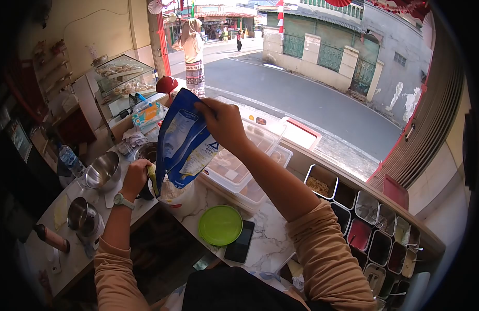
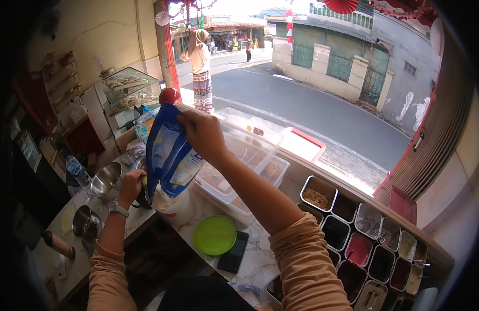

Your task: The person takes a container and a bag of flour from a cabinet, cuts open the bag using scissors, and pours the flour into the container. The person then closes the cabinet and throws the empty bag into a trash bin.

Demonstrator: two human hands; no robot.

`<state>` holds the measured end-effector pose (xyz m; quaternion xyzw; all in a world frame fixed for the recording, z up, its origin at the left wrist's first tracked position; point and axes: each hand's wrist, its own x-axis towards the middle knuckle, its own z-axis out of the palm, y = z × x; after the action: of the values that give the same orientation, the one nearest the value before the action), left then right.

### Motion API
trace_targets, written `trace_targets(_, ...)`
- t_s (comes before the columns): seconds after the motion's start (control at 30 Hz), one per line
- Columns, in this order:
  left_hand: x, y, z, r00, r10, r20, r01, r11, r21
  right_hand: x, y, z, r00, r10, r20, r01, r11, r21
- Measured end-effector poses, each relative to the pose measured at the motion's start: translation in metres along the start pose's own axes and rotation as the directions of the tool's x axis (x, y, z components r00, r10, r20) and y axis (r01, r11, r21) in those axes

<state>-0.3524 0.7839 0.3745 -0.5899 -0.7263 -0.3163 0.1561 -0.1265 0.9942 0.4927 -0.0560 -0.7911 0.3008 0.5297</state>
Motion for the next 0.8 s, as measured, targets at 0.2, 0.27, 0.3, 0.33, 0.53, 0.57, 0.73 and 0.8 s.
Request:
trace_targets(0.2, -0.005, -0.008, 0.004, 1.000, 0.006, 0.000, -0.006, 1.000, 0.013, -0.001, 0.001, 0.000, 1.000, 0.030, 0.001, -0.030, 1.000, -0.001)
trace_targets(0.27, -0.005, -0.008, 0.004, 1.000, 0.017, 0.014, -0.017, 1.000, 0.008, -0.001, 0.000, -0.002, 1.000, 0.011, -0.001, -0.011, 1.000, -0.018)
trace_targets(0.3, -0.004, -0.006, 0.003, 0.999, 0.022, 0.023, -0.022, 1.000, -0.011, -0.001, -0.001, -0.002, 1.000, 0.002, -0.002, -0.002, 1.000, -0.025)
trace_targets(0.33, -0.004, -0.003, 0.001, 0.999, 0.020, 0.029, -0.019, 1.000, -0.023, -0.003, -0.003, -0.005, 0.999, 0.037, -0.004, -0.037, 0.998, -0.042)
trace_targets(0.53, -0.011, -0.017, 0.009, 0.998, -0.031, 0.061, 0.029, 0.999, 0.020, 0.000, -0.005, 0.002, 0.994, 0.107, 0.015, -0.108, 0.991, 0.074)
trace_targets(0.57, -0.011, -0.020, 0.012, 0.999, -0.018, 0.040, 0.019, 1.000, -0.011, 0.000, -0.006, 0.002, 0.994, 0.111, 0.006, -0.112, 0.993, 0.037)
trace_targets(0.73, -0.007, -0.001, 0.005, 0.997, -0.064, 0.039, 0.066, 0.997, -0.040, -0.002, -0.009, -0.001, 0.996, 0.083, 0.016, -0.083, 0.997, 0.001)
trace_targets(0.8, -0.008, -0.003, 0.007, 0.997, -0.067, 0.038, 0.068, 0.997, -0.035, -0.002, -0.004, 0.001, 0.999, 0.032, -0.007, -0.031, 0.999, 0.023)
